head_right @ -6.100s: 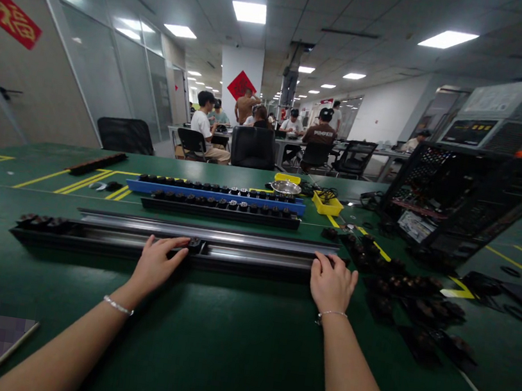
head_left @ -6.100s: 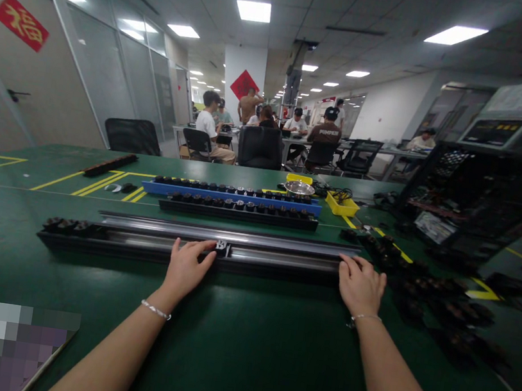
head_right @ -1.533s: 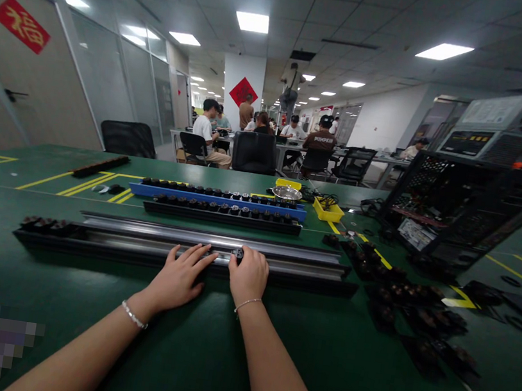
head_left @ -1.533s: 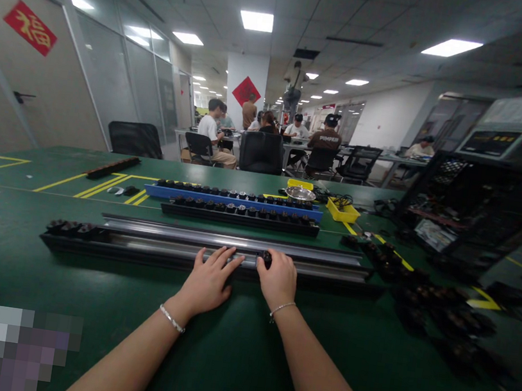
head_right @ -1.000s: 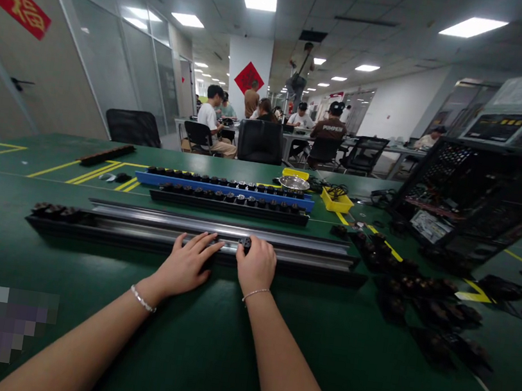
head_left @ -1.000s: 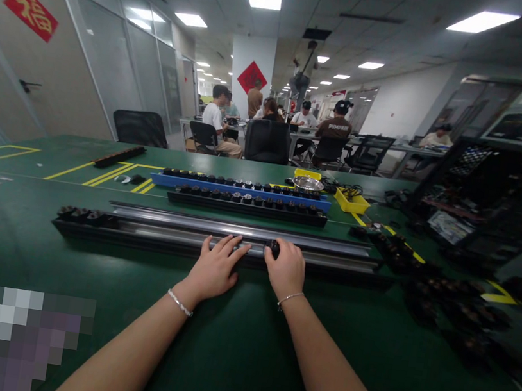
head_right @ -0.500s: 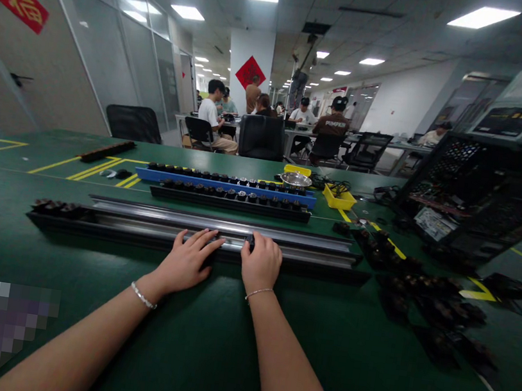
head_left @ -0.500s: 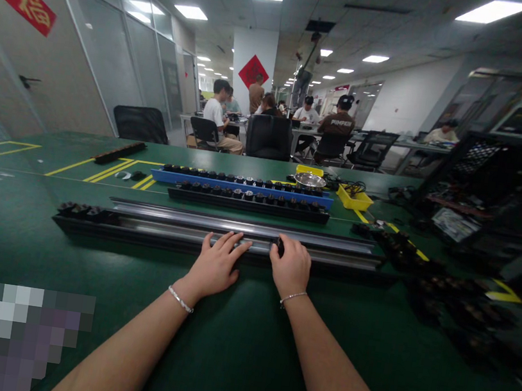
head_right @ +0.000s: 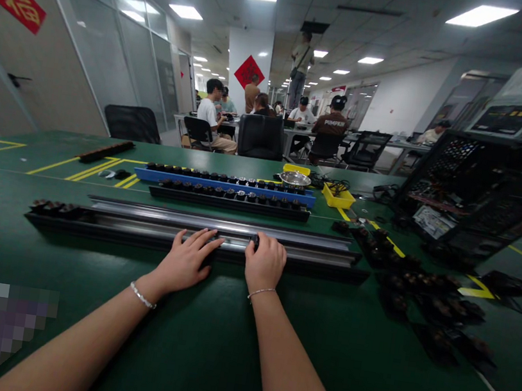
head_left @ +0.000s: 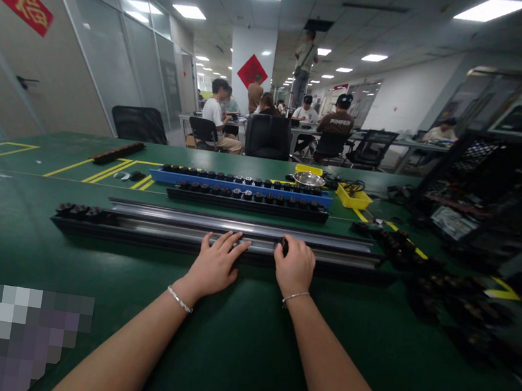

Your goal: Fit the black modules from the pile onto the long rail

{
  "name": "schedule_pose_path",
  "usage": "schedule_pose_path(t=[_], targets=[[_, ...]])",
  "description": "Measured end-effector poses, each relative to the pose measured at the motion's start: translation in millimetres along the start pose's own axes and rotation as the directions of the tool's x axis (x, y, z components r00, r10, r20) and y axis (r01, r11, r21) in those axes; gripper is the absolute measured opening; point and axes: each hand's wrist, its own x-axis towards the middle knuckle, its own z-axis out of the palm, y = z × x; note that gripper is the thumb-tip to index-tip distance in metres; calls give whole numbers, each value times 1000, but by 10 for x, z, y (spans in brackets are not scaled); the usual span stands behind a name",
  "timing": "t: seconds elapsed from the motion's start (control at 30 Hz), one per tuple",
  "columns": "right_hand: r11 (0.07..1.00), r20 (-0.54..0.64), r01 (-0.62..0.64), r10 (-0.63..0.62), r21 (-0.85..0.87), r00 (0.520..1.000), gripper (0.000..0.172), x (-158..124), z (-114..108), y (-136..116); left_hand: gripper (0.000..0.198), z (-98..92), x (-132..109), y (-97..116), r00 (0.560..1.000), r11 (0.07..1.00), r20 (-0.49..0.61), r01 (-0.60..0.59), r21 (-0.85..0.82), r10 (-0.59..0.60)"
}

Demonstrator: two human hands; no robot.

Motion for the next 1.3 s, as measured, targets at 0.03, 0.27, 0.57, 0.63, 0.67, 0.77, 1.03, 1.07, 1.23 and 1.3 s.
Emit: schedule_pose_path(t=[0.03,0.27,0.57,0.63,0.67,0.77,1.03,1.07,1.23,1.3], targets=[[1000,-1,-2,2,-2,1000,30,0,-6,3,64,-1,-1,1,1000,1000,0,1,-1,-1],[1000,-13,-20,20,-5,1000,31,3,-23,58,62,3,0,-4,1000,1000,-9,2,-7,-2],[998,-10,-41,41,-41,999,31,-2,-38,82,55,0,2,0,1000,1000,-14,3,-5,-3],[998,3,-46,46,-49,999,32,1,-47,82,55,-1,1,0,1000,1000,-16,4,-5,-4],[998,11,-46,47,-51,999,31,5,-53,83,55,-1,1,0,1000,1000,-17,4,-6,-4],[998,35,-36,38,-51,999,31,23,-77,100,55,3,2,-5,1000,1000,-13,1,-12,-1],[1000,55,18,-17,-24,998,31,47,-113,190,55,-1,1,-10,1000,1000,-11,4,-16,-4],[999,45,24,-23,-24,999,30,41,-109,191,55,-3,1,-9,1000,1000,-10,5,-16,-5],[1000,17,21,-21,-22,1000,31,18,-87,182,55,1,4,-12,1000,1000,-9,5,-22,-5],[1000,11,16,-15,-25,1000,31,18,-83,193,55,8,4,-14,1000,1000,-9,4,-22,-5]])
